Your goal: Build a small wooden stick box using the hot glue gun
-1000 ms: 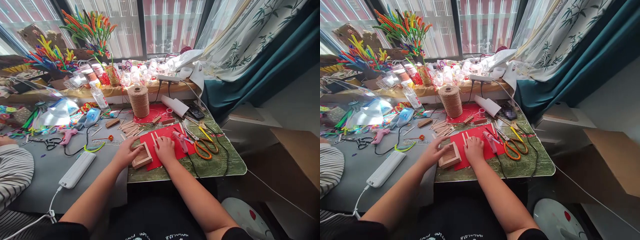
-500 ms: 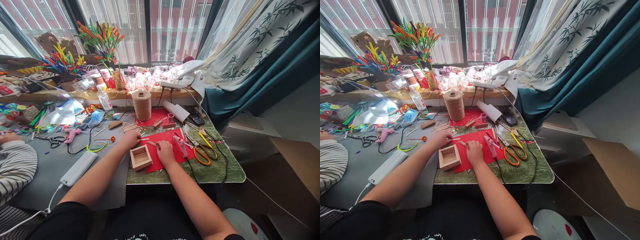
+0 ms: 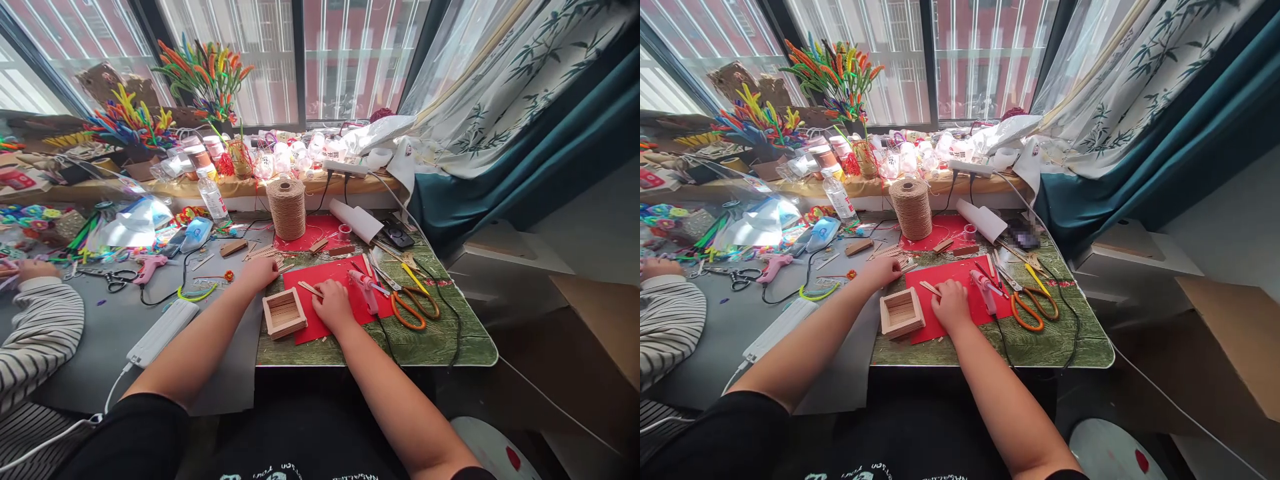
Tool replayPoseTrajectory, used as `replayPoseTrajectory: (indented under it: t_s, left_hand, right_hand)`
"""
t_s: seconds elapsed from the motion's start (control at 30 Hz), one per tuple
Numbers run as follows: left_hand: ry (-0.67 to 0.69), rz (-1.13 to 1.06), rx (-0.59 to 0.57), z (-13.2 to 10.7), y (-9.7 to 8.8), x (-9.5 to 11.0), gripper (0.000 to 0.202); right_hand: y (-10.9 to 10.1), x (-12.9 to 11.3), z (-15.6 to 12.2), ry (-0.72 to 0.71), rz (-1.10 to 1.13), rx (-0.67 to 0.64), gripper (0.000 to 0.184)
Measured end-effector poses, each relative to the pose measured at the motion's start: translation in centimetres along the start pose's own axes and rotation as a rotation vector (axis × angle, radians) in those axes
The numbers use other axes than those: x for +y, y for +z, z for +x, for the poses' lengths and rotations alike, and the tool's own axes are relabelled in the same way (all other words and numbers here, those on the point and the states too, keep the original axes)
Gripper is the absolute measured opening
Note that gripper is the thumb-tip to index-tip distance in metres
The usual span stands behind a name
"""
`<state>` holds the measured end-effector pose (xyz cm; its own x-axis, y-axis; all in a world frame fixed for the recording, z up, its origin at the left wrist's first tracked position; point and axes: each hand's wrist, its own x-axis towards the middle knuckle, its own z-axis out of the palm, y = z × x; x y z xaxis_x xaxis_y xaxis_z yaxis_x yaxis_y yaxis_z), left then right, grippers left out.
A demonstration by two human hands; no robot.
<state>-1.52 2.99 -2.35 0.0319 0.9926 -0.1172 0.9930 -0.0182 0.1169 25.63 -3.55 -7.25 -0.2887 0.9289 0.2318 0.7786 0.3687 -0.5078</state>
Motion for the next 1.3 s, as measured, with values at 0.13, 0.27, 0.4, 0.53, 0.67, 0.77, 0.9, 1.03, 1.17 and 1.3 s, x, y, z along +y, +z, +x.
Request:
replayPoseTrajectory:
  t_s: [0.13,0.27,0.4,0.53,0.67,0.77,0.9,1.03,1.17,1.3]
  left_hand:
    - [-0.014,-0.006,-0.059,0.8,-0.4,0.3,0.018]
    - [0.002,-0.009,-0.034,0.8,-0.6,1.2,0.014]
    - [0.014,-0.021,0.044,-1.5,-2.0,1.9,0.010]
    - [-0.028,-0.046,0.215,-7.0,-6.5,1.9,0.019]
    - [0.071,-0.163,0.774,-10.2,-10.2,1.0,0.025]
    - [0.081,-0.074,0.657,-8.3,-9.2,-0.7,0.021]
    - [0.004,-0.016,0.372,-5.2,-4.6,-3.7,0.026]
    - [-0.136,-0.088,0.325,-6.4,-1.0,-5.2,0.030]
    - [-0.137,-0.095,0.204,-8.1,0.7,-4.8,0.036]
    - [-0.174,-0.083,0.205,-8.2,1.4,-4.2,0.049]
  right_hand:
    - [0.0,0.2,0.1,-0.011,0.012,-0.017,0.016]
    - [-0.1,0.2,0.1,-0.018,0.040,-0.012,0.014]
    - [-0.2,0.1,0.0,-0.012,0.056,-0.007,0.014]
    - [-0.2,0.2,0.0,-0.019,0.064,0.002,0.012]
    - [0.0,0.3,0.1,-0.020,0.069,0.008,0.011]
    - [-0.1,0.3,0.1,-0.019,0.069,0.000,0.012]
    - [-0.1,0.3,0.1,-0.021,0.093,-0.007,0.013]
    - [0.0,0.4,0.1,-0.027,0.115,0.002,0.011]
    - [0.0,0.4,0.2,-0.029,0.104,0.006,0.010]
    - [0.1,0.1,-0.1,-0.029,0.062,0.020,0.009]
